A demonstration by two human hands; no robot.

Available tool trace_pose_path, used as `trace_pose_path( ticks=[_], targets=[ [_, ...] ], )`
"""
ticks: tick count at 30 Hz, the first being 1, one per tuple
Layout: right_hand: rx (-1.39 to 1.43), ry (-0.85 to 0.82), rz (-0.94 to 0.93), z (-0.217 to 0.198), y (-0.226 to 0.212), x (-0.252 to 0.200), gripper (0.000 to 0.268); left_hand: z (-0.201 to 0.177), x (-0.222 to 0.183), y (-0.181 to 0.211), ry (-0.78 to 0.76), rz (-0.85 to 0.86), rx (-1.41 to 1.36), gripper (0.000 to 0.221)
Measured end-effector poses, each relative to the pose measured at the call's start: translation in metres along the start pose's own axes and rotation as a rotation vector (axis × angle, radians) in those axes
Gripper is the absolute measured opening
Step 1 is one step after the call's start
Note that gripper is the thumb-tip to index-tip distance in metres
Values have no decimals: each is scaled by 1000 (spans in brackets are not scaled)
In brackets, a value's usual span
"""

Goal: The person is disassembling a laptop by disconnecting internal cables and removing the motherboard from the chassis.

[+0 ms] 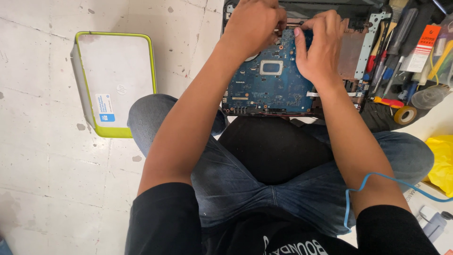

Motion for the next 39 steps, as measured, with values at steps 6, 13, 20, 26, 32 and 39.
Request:
trace_pose_path(
  ticks=[6, 13, 20, 26, 32, 39],
  targets=[
    [42, 5, 7, -3, -4, 2, 15, 16, -12, -16, -61, -222, -41, 18],
    [51, -16, 38, 0, -1, 1, 17, 28, -7, -1, -345, -595, -164, 22],
    [66, 21, -22, -1, -7, 4, 18, 26, -4, 7, -404, -601, 45, 6],
    [77, 40, -42, -6, -14, 8, 21, 27, -6, 10, -438, -616, 42, 14],
    [89, 53, -31, -11, -17, 12, 23, 31, -5, -3, -373, -588, -26, 9],
    [95, 51, -20, -9, -12, 9, 22, 41, -11, 0, -170, -143, 0, 19]
  ],
)
Point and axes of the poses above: each hand's wrist, its own x-axis towards the middle knuckle, its own z-axis out of the palm, y = z × x, the point moved 8 cm from there along x, towards the middle knuckle, and after that the axes turned 15 degrees about y, right-handed, at the moved point
